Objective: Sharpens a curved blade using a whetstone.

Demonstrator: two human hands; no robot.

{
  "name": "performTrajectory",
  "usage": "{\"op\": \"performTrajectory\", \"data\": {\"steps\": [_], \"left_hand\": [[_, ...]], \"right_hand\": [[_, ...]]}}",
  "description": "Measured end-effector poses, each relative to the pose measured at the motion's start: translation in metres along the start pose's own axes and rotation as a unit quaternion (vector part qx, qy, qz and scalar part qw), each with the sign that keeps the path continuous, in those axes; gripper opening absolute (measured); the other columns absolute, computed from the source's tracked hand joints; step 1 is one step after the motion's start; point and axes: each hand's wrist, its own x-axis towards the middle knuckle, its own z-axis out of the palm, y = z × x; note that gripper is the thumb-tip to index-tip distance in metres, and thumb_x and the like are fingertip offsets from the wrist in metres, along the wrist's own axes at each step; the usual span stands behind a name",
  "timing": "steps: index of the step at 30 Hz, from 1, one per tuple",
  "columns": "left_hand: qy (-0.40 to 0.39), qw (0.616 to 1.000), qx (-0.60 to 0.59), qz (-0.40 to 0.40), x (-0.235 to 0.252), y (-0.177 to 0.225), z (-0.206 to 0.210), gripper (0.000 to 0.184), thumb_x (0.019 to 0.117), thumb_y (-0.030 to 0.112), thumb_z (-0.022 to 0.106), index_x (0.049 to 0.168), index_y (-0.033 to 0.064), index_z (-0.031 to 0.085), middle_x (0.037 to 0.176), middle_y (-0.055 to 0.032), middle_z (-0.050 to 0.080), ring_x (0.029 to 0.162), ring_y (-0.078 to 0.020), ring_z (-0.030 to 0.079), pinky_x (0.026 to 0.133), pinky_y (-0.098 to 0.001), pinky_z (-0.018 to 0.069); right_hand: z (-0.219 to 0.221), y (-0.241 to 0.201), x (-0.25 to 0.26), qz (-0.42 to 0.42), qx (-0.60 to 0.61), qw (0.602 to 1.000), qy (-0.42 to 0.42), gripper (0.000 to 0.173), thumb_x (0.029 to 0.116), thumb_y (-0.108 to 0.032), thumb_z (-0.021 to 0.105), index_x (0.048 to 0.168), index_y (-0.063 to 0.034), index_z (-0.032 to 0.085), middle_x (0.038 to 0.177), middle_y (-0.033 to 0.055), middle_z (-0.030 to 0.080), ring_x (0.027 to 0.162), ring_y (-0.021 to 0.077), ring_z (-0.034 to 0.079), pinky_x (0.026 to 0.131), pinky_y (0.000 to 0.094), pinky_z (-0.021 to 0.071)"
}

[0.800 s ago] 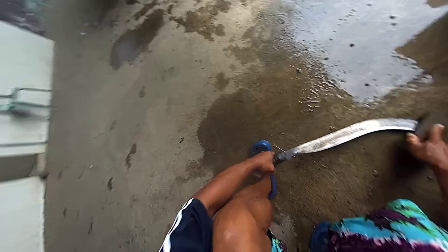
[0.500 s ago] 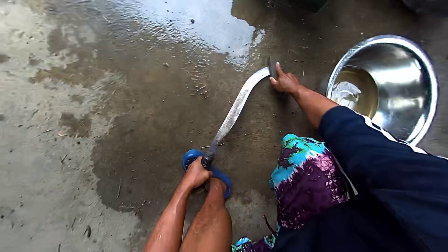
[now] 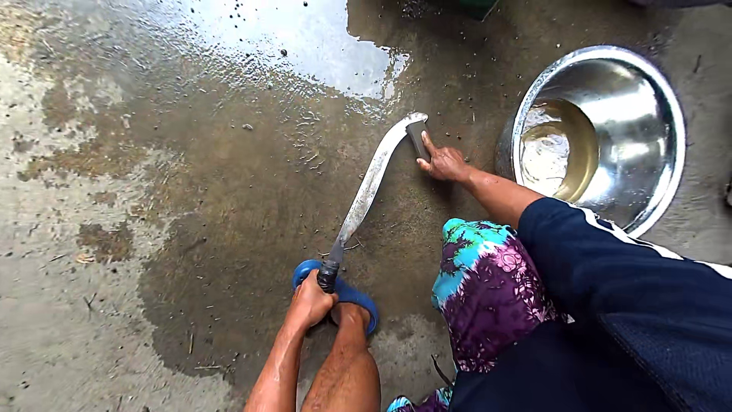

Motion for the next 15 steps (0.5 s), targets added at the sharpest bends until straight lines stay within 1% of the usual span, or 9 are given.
{"op": "performTrajectory", "data": {"steps": [2, 4, 6, 8, 10, 11, 13, 14, 15], "left_hand": [[0.012, 1.0, 0.016, -0.012, -0.007, 0.005, 0.002, 0.067, 0.0753, 0.024, 0.083, 0.133, 0.0061, 0.055, 0.111, -0.0183, 0.07, 0.106, -0.0352, 0.069, 0.093, -0.0588, 0.0538], [0.024, 0.999, 0.03, -0.024, -0.012, 0.008, 0.002, 0.07, 0.076, 0.025, 0.083, 0.136, 0.007, 0.053, 0.111, -0.018, 0.07, 0.107, -0.0359, 0.069, 0.093, -0.0585, 0.0541], [0.029, 0.998, 0.039, -0.031, -0.018, 0.011, 0.0, 0.072, 0.0769, 0.025, 0.083, 0.139, 0.0081, 0.051, 0.111, -0.0181, 0.071, 0.106, -0.0367, 0.069, 0.092, -0.0588, 0.0547], [0.028, 0.998, 0.046, -0.033, -0.026, 0.019, -0.003, 0.073, 0.0791, 0.025, 0.082, 0.141, 0.0086, 0.048, 0.111, -0.0188, 0.07, 0.106, -0.0373, 0.069, 0.092, -0.0591, 0.0547], [0.037, 0.997, 0.059, -0.034, -0.036, 0.026, -0.005, 0.074, 0.0804, 0.024, 0.081, 0.144, 0.0092, 0.047, 0.111, -0.0192, 0.071, 0.105, -0.0381, 0.07, 0.091, -0.0595, 0.0548], [0.045, 0.996, 0.067, -0.035, -0.04, 0.028, -0.008, 0.074, 0.0808, 0.023, 0.08, 0.145, 0.0095, 0.046, 0.11, -0.0194, 0.071, 0.105, -0.0386, 0.07, 0.091, -0.0599, 0.0548], [0.059, 0.994, 0.088, -0.038, -0.047, 0.03, -0.017, 0.075, 0.0817, 0.023, 0.079, 0.147, 0.0103, 0.045, 0.11, -0.0195, 0.071, 0.105, -0.0398, 0.07, 0.089, -0.0603, 0.0551], [0.061, 0.993, 0.095, -0.038, -0.051, 0.032, -0.023, 0.075, 0.0817, 0.023, 0.079, 0.148, 0.0109, 0.044, 0.11, -0.0197, 0.071, 0.105, -0.0405, 0.07, 0.089, -0.0608, 0.055], [0.058, 0.993, 0.097, -0.036, -0.053, 0.034, -0.028, 0.076, 0.0817, 0.024, 0.079, 0.148, 0.0119, 0.044, 0.11, -0.0198, 0.071, 0.105, -0.0407, 0.069, 0.089, -0.0612, 0.0548]], "right_hand": [[-0.013, 0.006, 0.019, 0.019, 0.0, 1.0, -0.003, 0.083, 0.102, -0.062, 0.039, 0.168, -0.027, 0.002, 0.111, 0.0258, 0.072, 0.102, 0.0486, 0.068, 0.085, 0.0684, 0.052], [-0.021, -0.001, 0.035, 0.045, 0.008, 0.999, 0.009, 0.085, 0.1019, -0.062, 0.037, 0.167, -0.0239, -0.001, 0.111, 0.0242, 0.071, 0.102, 0.0462, 0.069, 0.085, 0.0652, 0.0532], [-0.006, -0.016, 0.014, 0.032, 0.036, 0.999, 0.011, 0.086, 0.1019, -0.062, 0.039, 0.167, -0.0221, 0.0, 0.105, 0.0243, 0.072, 0.096, 0.0463, 0.07, 0.081, 0.0658, 0.055], [0.006, -0.025, -0.01, -0.019, 0.021, 1.0, -0.006, 0.085, 0.1017, -0.062, 0.041, 0.168, -0.0238, 0.003, 0.1, 0.0215, 0.073, 0.093, 0.0446, 0.071, 0.081, 0.0646, 0.055], [0.002, -0.027, -0.002, -0.043, 0.012, 0.999, -0.006, 0.083, 0.1016, -0.062, 0.041, 0.168, -0.0255, 0.006, 0.102, 0.0225, 0.073, 0.094, 0.0459, 0.07, 0.08, 0.0662, 0.0541], [-0.008, -0.028, 0.011, -0.028, 0.018, 0.999, -0.004, 0.082, 0.1019, -0.062, 0.039, 0.168, -0.0261, 0.006, 0.106, 0.024, 0.072, 0.097, 0.0468, 0.07, 0.082, 0.0672, 0.0534], [-0.024, -0.034, 0.027, 0.009, 0.031, 0.999, -0.006, 0.082, 0.1026, -0.063, 0.035, 0.168, -0.0238, 0.003, 0.111, 0.024, 0.071, 0.104, 0.0452, 0.068, 0.087, 0.0651, 0.0528], [-0.022, -0.039, 0.02, 0.004, 0.038, 0.999, -0.009, 0.083, 0.1028, -0.062, 0.035, 0.168, -0.0226, 0.002, 0.11, 0.024, 0.071, 0.102, 0.045, 0.069, 0.086, 0.0648, 0.0531], [-0.017, -0.045, 0.003, -0.022, 0.042, 0.999, -0.018, 0.083, 0.1034, -0.06, 0.037, 0.167, -0.0218, 0.002, 0.105, 0.0241, 0.072, 0.097, 0.0455, 0.07, 0.083, 0.0656, 0.0543]]}}
